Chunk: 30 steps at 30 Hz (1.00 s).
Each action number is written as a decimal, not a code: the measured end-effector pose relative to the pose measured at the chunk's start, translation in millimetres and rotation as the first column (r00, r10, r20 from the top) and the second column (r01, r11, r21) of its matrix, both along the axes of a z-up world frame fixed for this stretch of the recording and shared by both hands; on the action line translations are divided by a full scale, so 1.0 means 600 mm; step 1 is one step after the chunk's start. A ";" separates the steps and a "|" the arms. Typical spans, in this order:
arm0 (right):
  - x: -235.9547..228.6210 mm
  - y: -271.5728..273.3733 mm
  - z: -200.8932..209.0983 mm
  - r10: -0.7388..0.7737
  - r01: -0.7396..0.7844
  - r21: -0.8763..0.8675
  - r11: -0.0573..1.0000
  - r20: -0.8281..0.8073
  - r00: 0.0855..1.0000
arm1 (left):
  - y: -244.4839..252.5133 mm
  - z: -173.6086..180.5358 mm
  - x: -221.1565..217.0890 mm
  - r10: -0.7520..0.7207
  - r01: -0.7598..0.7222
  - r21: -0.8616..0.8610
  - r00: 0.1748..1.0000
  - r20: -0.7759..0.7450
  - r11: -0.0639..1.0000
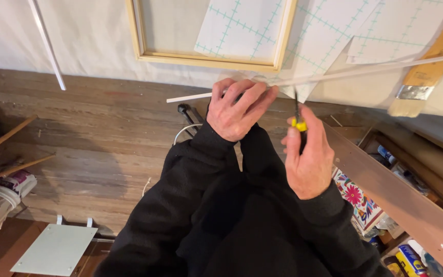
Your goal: Cutting thin plastic strips using a utility knife to fit inside a picture frame.
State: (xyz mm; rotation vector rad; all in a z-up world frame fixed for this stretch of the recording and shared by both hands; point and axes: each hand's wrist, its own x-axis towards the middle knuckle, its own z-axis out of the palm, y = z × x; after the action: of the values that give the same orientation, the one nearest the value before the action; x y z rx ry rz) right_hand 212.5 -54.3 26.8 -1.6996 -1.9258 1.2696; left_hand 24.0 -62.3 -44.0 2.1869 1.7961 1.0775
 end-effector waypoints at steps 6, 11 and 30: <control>-0.008 -0.004 -0.010 0.096 -0.100 0.074 0.992 0.058 0.994 | 0.001 -0.004 -0.002 0.003 -0.003 0.009 1.000 0.023 1.000; -0.012 -0.007 -0.020 0.131 -0.139 0.082 0.987 0.097 0.987 | 0.003 -0.008 0.001 0.020 -0.020 0.014 1.000 0.008 1.000; -0.023 -0.016 -0.027 0.107 -0.122 0.080 0.989 0.172 0.979 | 0.001 -0.020 0.002 0.012 -0.012 0.029 1.000 -0.008 1.000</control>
State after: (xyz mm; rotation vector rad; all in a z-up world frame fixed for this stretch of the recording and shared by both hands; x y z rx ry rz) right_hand 199.0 -63.9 10.4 -1.7211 -2.1706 1.0901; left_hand 25.1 -61.4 -56.1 2.2031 1.8101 1.1057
